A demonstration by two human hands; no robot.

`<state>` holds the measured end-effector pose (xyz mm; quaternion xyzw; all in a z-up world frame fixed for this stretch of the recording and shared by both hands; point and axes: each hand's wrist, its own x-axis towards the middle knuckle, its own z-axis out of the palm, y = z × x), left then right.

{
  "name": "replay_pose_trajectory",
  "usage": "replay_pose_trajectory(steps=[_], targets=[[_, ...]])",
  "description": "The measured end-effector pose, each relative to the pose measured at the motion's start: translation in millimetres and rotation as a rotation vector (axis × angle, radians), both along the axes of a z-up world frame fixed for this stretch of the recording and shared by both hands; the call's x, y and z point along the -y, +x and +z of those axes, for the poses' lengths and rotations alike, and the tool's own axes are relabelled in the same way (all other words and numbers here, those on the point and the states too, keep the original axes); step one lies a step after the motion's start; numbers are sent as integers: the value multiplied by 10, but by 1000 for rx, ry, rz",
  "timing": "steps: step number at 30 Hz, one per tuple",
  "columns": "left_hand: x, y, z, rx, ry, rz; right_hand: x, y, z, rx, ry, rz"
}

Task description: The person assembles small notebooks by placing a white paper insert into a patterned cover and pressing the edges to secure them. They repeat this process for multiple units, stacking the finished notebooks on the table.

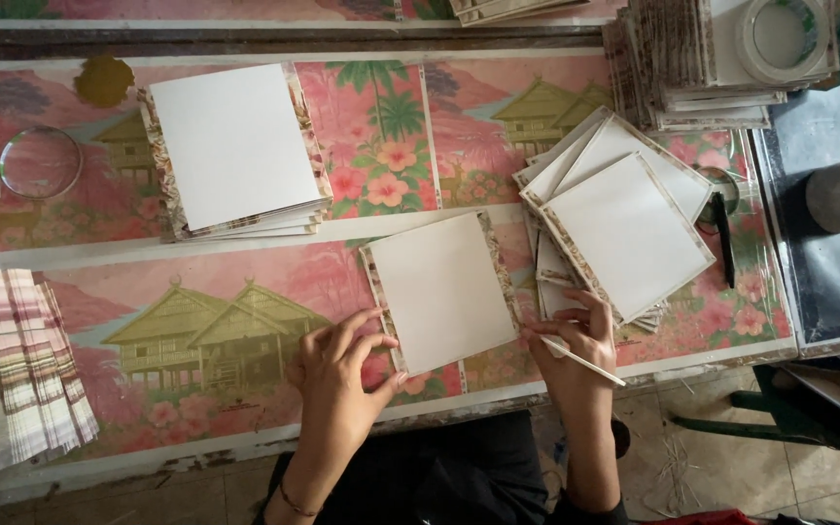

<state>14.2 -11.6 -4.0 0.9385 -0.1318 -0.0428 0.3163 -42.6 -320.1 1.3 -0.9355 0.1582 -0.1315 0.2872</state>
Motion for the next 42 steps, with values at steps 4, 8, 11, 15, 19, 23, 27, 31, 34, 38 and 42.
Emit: replay_pose_trajectory(steps=[4, 8, 11, 15, 19, 23, 27, 31, 34, 38, 42], targets=[[-16, 35, -57, 52, -31, -13, -16, -8, -60, 3, -47, 10], [-126, 186, -118, 100, -23, 20, -236, -40, 74, -24, -139, 78], [-219, 344, -123, 126, 20, 158, -437, -120, -21, 16, -149, 207], [-83, 365, -123, 229, -78, 219, -827, -215, 12, 20, 7, 391], [152, 112, -33, 185, -79, 158, -1105, -138, 1, 53, 33, 410], [124, 43, 80, 166, -114, 77, -1351, -24, 30, 158, 135, 416], [-9, 115, 44, 179, -52, 37, -1339, -157, -64, 92, 170, 479], [-30, 87, 10, 129, -57, 27, -1330, -188, 203, 140, 160, 500], [-22, 50, -12, 109, -29, 34, -1341, -221, 185, 183, 162, 384], [-16, 29, 32, 76, -29, 34, -1294, -187, 50, 216, 53, 280], [-34, 4, 66, 56, -41, 23, -1243, -81, -34, 174, 77, 242]])
